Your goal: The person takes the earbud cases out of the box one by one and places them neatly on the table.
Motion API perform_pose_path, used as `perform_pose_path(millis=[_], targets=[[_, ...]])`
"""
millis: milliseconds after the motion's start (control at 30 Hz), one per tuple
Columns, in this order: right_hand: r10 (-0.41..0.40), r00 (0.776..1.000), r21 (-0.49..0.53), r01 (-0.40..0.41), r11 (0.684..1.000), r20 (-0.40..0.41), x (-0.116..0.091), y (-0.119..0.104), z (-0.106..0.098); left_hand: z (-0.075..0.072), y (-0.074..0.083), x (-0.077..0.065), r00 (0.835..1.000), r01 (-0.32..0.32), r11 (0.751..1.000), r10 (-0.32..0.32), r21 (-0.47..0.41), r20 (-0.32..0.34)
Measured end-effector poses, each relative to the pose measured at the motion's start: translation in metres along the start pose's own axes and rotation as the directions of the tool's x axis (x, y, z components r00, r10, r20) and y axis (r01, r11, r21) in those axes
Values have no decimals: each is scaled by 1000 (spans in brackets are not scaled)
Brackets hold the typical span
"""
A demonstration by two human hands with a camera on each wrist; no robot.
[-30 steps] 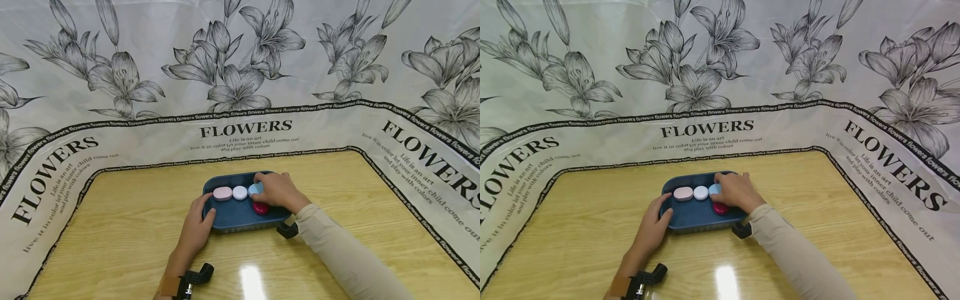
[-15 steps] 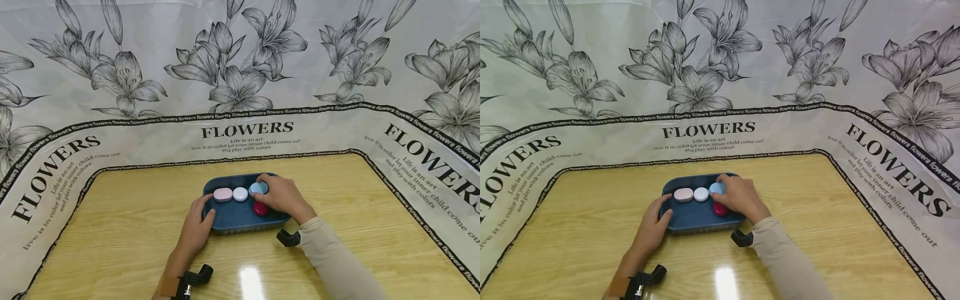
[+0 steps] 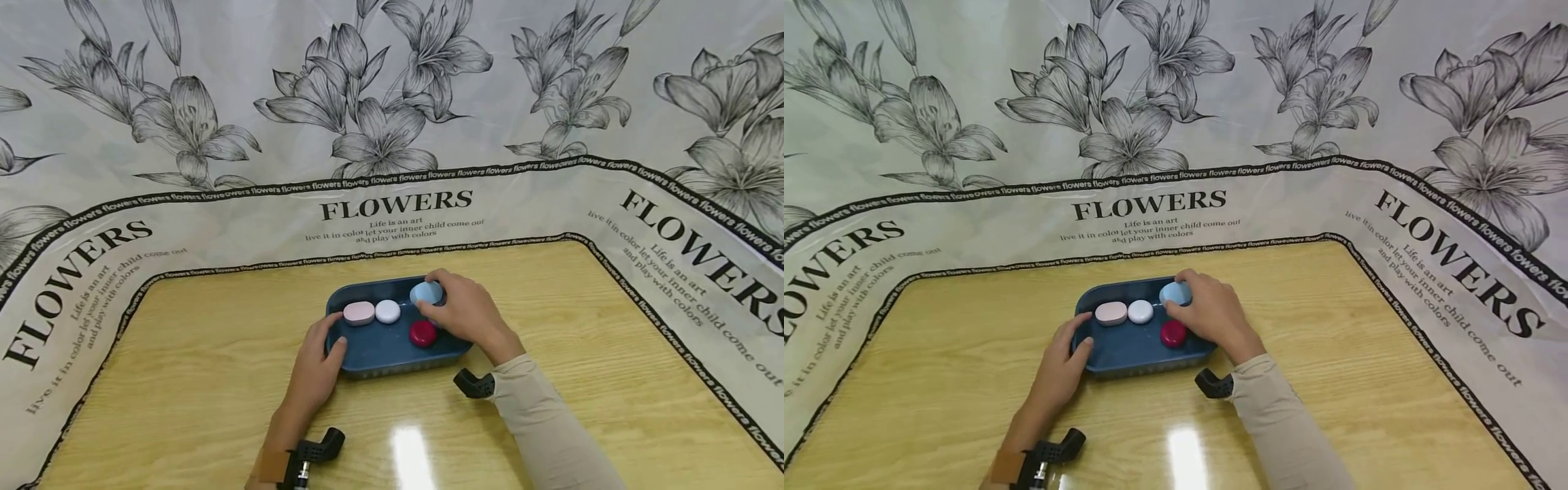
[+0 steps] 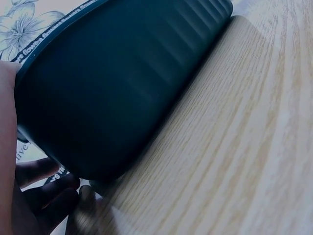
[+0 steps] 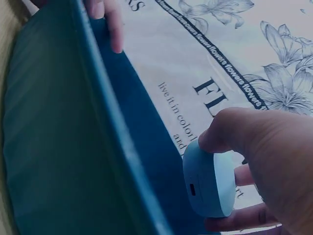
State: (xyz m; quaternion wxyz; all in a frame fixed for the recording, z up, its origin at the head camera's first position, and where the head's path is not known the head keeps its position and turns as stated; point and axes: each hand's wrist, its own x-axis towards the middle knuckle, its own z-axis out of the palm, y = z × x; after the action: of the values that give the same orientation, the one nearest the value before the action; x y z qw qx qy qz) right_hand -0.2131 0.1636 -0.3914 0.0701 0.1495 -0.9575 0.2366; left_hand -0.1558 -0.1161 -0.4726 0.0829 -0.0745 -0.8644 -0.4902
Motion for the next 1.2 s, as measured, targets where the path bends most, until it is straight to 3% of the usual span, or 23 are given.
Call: perform_pose_path(millis=[400,733,1200], targets=[[9,998,103,-2,995,-65,-2,6,-2,-3,-3,0,1000,-10,1000,10,-8,-1],[-11,987,123,31,992,-159,-10,13,-4,-3,-1,1,1000,-11,1000,12,-12,5],[-83,945,155,138,978,-316,-13,27,-8,-3,0,1,1000,-11,1000,11,-15,14]])
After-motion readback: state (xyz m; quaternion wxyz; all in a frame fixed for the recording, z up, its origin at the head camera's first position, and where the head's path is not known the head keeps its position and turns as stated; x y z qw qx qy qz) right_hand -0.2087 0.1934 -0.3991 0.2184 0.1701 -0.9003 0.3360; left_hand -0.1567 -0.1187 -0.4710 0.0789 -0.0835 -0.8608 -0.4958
